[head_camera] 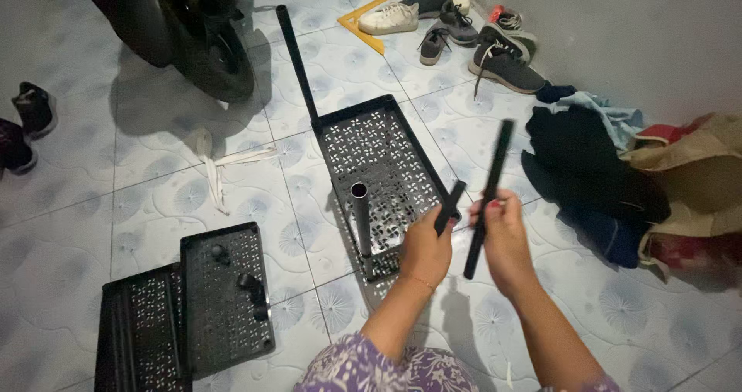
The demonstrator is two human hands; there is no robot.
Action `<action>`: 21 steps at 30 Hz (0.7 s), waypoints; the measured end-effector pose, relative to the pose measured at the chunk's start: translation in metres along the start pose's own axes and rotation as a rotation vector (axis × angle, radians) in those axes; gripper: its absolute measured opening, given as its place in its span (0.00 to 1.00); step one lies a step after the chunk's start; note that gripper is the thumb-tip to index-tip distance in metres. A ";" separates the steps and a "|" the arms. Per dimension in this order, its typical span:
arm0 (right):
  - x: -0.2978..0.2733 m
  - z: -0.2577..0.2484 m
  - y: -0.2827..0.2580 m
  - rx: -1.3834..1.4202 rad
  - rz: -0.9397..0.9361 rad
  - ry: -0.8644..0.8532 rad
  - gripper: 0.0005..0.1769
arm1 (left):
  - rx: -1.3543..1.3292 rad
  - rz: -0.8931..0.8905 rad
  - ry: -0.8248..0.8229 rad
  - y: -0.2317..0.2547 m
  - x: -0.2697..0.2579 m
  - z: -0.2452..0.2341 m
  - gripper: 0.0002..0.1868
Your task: The person assembles a black plastic rolling cart by connecting perforated shelves with vertical poles and attaching caster wheels. They insert the poles into the shelf corners, stack the shelves to form a frame, and then screw the wheels onto the bottom frame.
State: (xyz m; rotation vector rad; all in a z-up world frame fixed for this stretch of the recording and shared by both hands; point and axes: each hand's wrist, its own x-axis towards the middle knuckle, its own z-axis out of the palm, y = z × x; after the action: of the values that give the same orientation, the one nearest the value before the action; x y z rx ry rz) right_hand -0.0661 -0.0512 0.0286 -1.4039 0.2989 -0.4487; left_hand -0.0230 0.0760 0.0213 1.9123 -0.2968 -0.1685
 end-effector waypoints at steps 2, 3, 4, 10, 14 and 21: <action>0.011 -0.006 -0.009 0.207 0.022 0.075 0.12 | 0.137 0.073 -0.023 -0.016 0.004 0.004 0.14; 0.013 -0.008 -0.012 0.252 0.024 0.057 0.15 | 0.206 0.107 -0.036 -0.025 0.004 0.006 0.16; 0.016 -0.009 -0.014 0.298 0.026 0.039 0.19 | 0.193 0.179 -0.011 -0.034 0.004 0.007 0.18; 0.013 0.000 -0.012 0.280 -0.040 -0.064 0.35 | 0.319 0.160 -0.059 -0.076 0.003 -0.017 0.11; 0.000 0.017 -0.007 0.353 0.016 -0.149 0.41 | 0.433 0.193 -0.020 -0.079 -0.006 -0.051 0.10; -0.018 0.046 -0.003 0.365 -0.037 -0.240 0.42 | 0.328 0.236 -0.087 -0.066 -0.027 -0.062 0.15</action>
State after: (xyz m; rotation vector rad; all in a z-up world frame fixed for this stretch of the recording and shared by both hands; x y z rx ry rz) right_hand -0.0610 -0.0029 0.0370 -1.0919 -0.0063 -0.3399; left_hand -0.0245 0.1616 -0.0195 2.1764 -0.6382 -0.0464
